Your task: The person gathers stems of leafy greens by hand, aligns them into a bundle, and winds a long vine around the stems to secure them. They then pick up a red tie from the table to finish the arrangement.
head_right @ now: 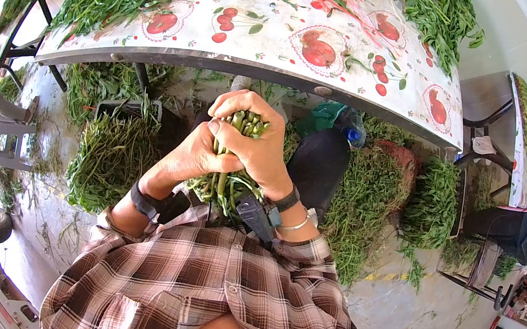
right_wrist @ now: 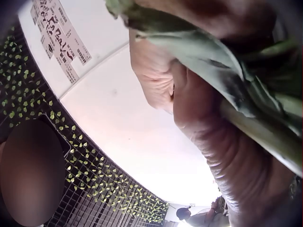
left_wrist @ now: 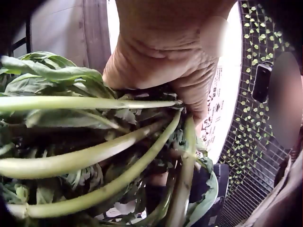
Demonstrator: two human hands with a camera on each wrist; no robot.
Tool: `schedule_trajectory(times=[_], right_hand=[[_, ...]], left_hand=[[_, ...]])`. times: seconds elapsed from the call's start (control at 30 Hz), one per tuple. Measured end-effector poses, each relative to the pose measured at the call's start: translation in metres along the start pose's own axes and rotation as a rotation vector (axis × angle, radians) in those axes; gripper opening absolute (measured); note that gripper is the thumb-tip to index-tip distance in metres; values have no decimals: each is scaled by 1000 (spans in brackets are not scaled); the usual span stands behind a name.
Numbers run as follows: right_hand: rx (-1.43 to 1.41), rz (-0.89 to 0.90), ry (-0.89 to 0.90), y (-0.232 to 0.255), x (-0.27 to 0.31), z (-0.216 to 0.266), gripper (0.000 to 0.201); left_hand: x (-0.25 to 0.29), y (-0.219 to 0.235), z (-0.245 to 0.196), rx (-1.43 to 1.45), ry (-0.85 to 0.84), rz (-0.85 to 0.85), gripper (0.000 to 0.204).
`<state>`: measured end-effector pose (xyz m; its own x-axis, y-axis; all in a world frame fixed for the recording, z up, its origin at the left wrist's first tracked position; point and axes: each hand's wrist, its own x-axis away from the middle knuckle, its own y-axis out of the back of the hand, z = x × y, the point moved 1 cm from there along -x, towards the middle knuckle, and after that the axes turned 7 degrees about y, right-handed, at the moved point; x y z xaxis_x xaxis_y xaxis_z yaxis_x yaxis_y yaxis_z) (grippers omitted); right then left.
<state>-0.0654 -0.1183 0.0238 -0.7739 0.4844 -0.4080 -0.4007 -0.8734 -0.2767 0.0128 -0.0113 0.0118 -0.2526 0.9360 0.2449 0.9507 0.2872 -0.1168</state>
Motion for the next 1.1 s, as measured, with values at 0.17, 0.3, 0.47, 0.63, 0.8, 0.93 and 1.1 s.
schedule_trajectory(times=[0.17,0.3,0.47,0.63,0.8,0.93,1.1], right_hand=[[1,26,-38,0,0,4,12],[-103,-1,-70,0,2,-4,17],[-197,-6,-82,-3,1,0,26],[-118,9,-69,4,3,-4,34],[-120,1,-27,5,1,-5,19],[-33,35,27,8,0,-8,16],[-47,66,53,8,-1,-7,11]], left_hand=[[-1,-4,-1,2,-77,-21,27],[-4,3,11,-39,-23,-7,28],[-2,1,5,-61,-21,-38,28],[-1,-1,1,-94,18,-49,28],[0,0,-3,-97,12,-13,28],[1,1,-2,-19,41,12,27],[2,1,-4,-12,67,33,31]])
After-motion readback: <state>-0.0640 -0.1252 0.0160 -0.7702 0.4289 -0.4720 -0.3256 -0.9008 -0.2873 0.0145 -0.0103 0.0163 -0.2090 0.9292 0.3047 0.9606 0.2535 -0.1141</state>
